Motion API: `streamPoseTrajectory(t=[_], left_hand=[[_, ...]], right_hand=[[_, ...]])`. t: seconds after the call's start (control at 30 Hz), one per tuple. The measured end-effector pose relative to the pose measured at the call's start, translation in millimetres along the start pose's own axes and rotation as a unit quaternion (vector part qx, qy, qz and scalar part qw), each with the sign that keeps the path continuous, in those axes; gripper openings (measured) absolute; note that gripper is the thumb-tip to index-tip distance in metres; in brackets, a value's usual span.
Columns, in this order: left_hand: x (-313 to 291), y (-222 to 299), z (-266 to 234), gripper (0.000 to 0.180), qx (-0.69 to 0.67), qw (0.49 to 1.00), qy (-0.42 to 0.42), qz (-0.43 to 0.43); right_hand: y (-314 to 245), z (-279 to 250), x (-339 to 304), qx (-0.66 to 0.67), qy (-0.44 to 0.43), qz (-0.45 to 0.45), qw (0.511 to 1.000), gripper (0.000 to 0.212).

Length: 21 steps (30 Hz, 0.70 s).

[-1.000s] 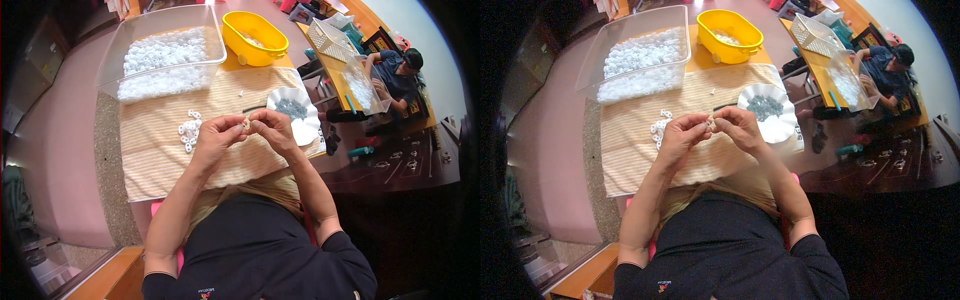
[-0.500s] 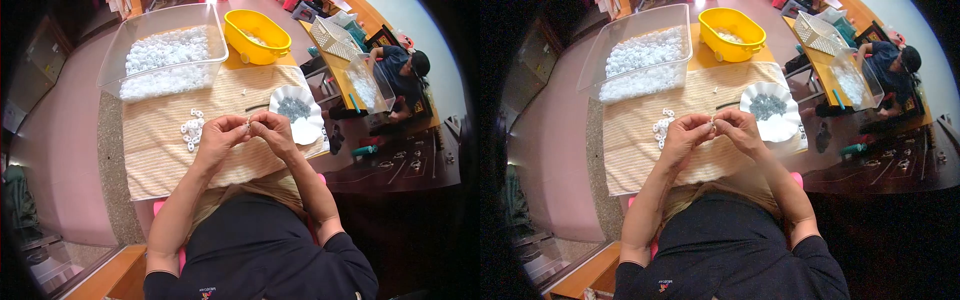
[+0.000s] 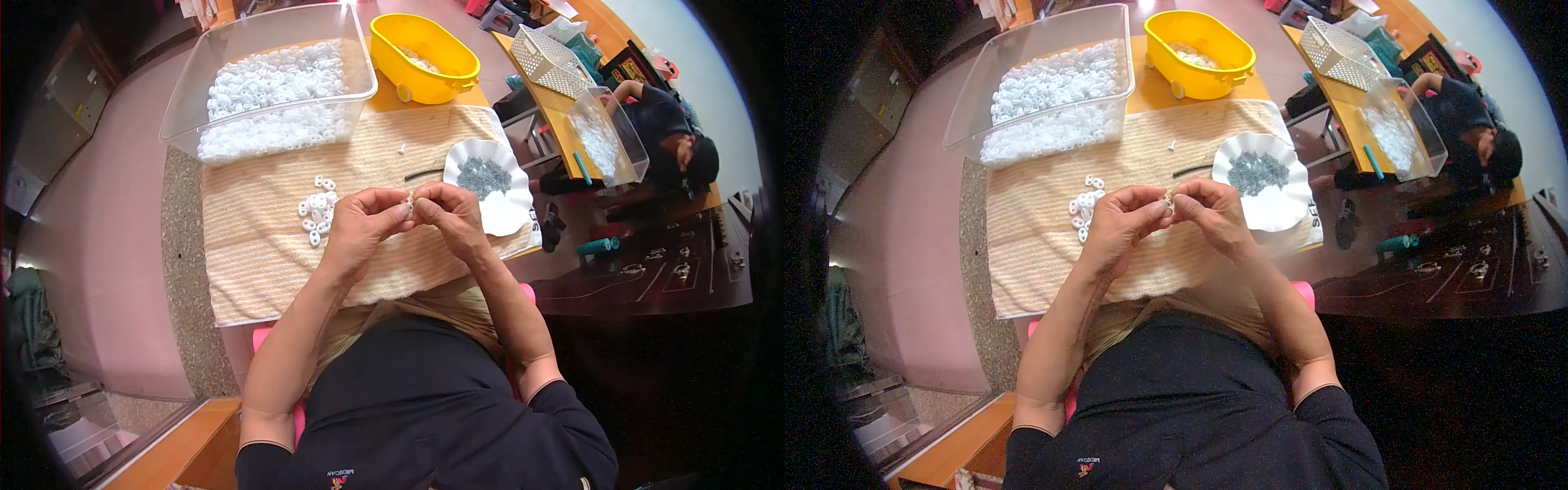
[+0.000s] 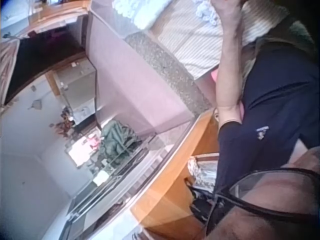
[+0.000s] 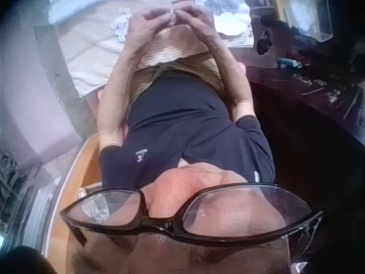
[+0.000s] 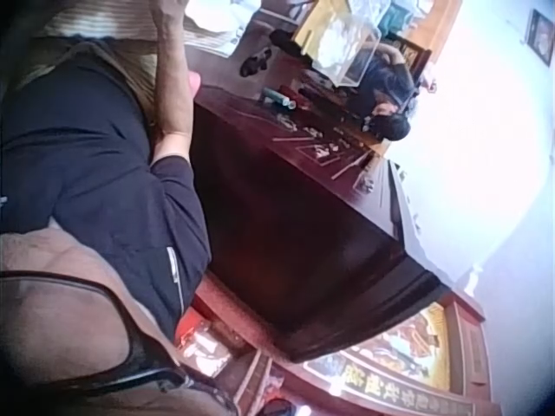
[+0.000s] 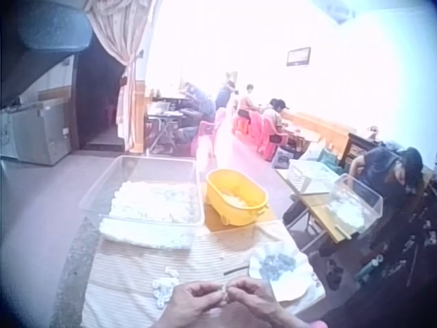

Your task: The recorder is sitting at a workbench and manually assembling small white plastic components by inserting tiny metal pins into them.

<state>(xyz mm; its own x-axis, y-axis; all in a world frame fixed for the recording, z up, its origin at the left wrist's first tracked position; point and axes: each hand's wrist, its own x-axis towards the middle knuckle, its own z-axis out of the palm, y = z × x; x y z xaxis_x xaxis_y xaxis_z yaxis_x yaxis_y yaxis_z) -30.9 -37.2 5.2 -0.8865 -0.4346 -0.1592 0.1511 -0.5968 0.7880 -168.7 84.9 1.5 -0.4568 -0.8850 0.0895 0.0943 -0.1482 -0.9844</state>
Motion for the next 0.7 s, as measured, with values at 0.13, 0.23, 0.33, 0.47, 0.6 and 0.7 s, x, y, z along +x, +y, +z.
streamPoseTrajectory(t=[0.13, 0.23, 0.33, 0.47, 0.6, 0.7], left_hand=[[-0.5, 0.1, -0.1, 0.019, -0.005, 1.000, -0.004, 0.006], [-0.1, 0.7, 0.2, 0.017, -0.007, 1.000, -0.003, 0.001], [-0.4, 1.0, 0.5, 0.017, -0.003, 1.000, -0.001, -0.003], [-0.5, 1.1, 0.6, 0.017, -0.003, 1.000, 0.000, -0.006], [-0.8, 1.2, 1.6, 0.017, -0.010, 1.000, 0.000, -0.006], [-0.9, 1.2, 1.5, 0.017, -0.013, 1.000, -0.005, -0.008]], right_hand=[[-1.6, 0.6, -0.5, -0.002, -0.007, 0.004, 1.000, 0.014], [-0.4, 0.0, -0.4, -0.004, -0.008, -0.003, 1.000, 0.015], [-0.4, -0.2, -0.7, 0.008, -0.012, 0.002, 1.000, 0.015], [0.7, -1.3, -0.8, 0.009, -0.012, 0.003, 1.000, 0.016], [3.2, -2.5, -1.3, 0.028, -0.011, 0.005, 1.000, 0.015], [2.7, -2.1, -1.3, 0.040, -0.018, 0.010, 0.999, 0.015]])
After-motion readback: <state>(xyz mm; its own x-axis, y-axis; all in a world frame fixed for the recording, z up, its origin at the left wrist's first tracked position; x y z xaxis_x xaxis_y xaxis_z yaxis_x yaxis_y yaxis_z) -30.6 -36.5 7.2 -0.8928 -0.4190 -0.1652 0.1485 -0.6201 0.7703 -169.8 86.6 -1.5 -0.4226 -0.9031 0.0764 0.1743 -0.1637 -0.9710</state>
